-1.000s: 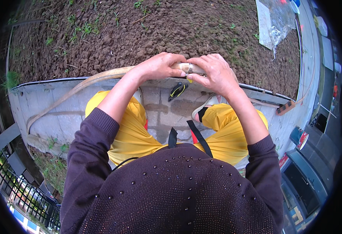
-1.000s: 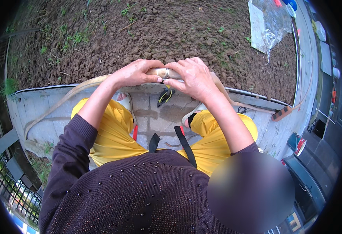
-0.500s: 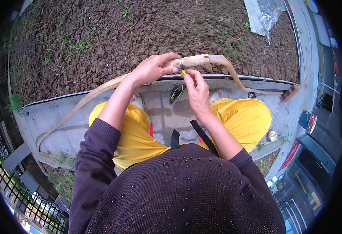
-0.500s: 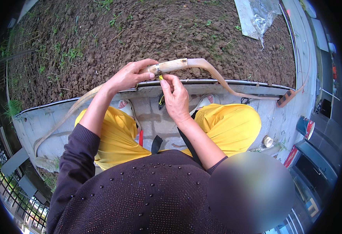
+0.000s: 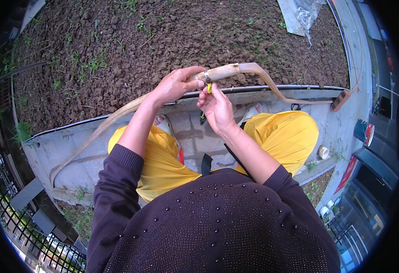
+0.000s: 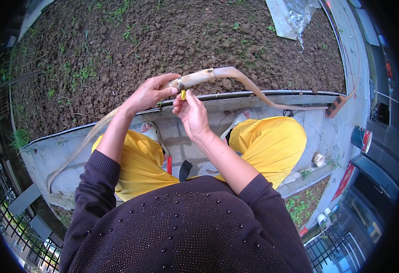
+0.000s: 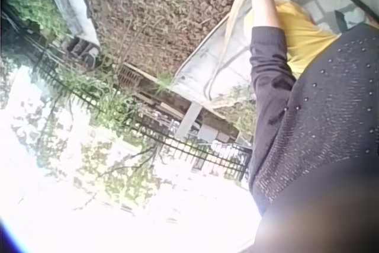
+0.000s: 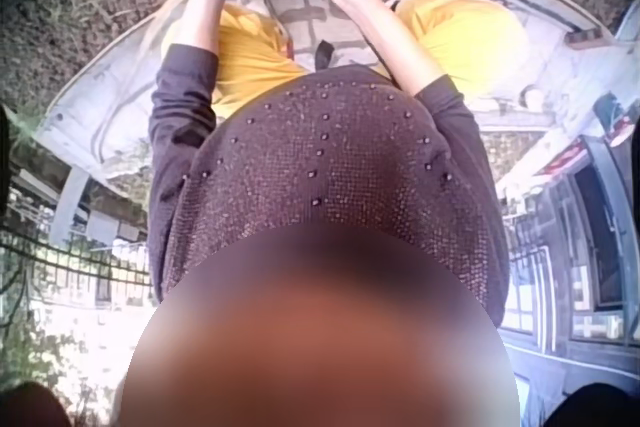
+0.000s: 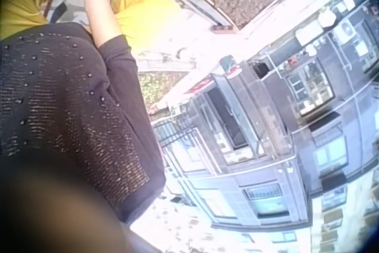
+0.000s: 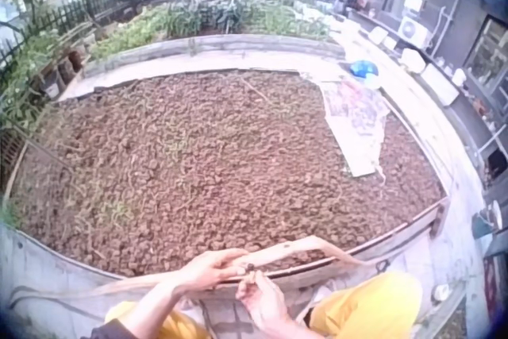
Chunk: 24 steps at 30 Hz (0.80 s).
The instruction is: The person cuts a section of a white pipe using pliers, then inserts a connector piece between the two cut ends. They secure the connection by tightening a yellow clamp around the joint.
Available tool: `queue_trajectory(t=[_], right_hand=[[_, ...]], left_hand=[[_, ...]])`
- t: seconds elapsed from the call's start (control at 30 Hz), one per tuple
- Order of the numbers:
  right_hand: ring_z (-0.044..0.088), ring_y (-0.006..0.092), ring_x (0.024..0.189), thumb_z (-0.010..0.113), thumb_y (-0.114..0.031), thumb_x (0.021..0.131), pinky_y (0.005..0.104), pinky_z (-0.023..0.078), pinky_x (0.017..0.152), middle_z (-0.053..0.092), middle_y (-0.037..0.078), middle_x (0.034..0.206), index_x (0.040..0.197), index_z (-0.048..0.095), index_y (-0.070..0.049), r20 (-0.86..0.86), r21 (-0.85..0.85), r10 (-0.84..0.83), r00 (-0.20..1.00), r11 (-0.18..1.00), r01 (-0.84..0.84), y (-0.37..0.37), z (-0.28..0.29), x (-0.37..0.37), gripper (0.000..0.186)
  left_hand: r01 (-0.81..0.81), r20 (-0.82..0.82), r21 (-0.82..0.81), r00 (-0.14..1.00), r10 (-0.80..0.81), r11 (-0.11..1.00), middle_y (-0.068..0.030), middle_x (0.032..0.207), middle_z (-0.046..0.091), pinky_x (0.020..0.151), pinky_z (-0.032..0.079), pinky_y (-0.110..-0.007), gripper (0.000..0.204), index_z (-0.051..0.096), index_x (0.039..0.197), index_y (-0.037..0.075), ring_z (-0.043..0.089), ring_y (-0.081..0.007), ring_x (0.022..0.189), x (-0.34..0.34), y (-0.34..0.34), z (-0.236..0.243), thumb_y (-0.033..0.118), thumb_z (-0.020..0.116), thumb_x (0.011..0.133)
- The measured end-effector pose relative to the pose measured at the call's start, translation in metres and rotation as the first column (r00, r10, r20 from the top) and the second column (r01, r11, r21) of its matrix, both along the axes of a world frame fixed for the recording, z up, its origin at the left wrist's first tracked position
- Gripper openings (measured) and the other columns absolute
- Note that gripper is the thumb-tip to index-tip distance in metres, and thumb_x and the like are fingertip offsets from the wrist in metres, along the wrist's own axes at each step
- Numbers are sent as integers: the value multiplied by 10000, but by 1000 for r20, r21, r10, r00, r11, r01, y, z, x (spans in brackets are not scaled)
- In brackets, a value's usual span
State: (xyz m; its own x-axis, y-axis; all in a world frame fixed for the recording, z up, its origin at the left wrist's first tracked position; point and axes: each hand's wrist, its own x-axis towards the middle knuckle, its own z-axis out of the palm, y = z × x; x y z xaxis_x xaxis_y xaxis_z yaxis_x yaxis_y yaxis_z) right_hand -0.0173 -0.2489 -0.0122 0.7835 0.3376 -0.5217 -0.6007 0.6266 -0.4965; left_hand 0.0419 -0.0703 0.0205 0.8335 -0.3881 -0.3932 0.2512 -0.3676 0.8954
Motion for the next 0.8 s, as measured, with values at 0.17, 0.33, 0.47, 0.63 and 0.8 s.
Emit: queue_trajectory(t=[0.17, 0.33, 0.47, 0.63, 0.8], right_hand=[[510, 138, 730, 394, -368, 1079, 313, 458, 739, 558, 14, 815, 993, 571, -107, -228, 167, 95, 969, 984, -57, -6, -7, 5, 328], [614, 122, 857, 412, -372, 1075, 290, 515, 803, 663, 56, 985, 1116, 598, -46, 167, -575, 194, 967, 815, -64, -10, 10, 4, 378], [597, 115, 771, 416, -371, 1084, 269, 511, 748, 650, 40, 904, 1069, 616, -54, 214, -552, 177, 961, 833, -31, -9, 5, 5, 375], [564, 108, 690, 419, -400, 1085, 265, 491, 668, 628, 17, 812, 991, 619, -78, -36, 656, 180, 983, 746, -113, -20, -28, 13, 390], [589, 116, 711, 409, -440, 1081, 272, 517, 680, 654, 40, 888, 1088, 603, -58, -164, -223, 244, 956, 935, -276, -13, 20, 20, 428]], left_hand=[[9, -32, 20, 999, -9, 1000, -100, 986, 720, 801, 513, -328, 453, 595, 1354, 72, 640, -151, 873, 2, 2, -4, 243, 666, 940], [11, -52, 31, 999, -9, 999, -104, 1015, 725, 823, 517, -330, 457, 589, 1353, 45, 650, -153, 911, 4, 0, 6, 233, 665, 943], [-7, -65, -8, 998, 6, 1000, -113, 1048, 725, 848, 518, -329, 465, 585, 1356, 37, 656, -155, 945, 4, 0, 6, 230, 669, 943], [-1, -32, -60, 999, -1, 998, 35, 843, 564, 633, 409, -246, 460, 565, 1380, 29, 481, -58, 740, 3, -1, -3, 228, 656, 976], [-21, -12, -45, 1000, 21, 999, 35, 843, 569, 635, 414, -251, 466, 565, 1383, 30, 480, -61, 734, 1, 2, -6, 222, 661, 969]])
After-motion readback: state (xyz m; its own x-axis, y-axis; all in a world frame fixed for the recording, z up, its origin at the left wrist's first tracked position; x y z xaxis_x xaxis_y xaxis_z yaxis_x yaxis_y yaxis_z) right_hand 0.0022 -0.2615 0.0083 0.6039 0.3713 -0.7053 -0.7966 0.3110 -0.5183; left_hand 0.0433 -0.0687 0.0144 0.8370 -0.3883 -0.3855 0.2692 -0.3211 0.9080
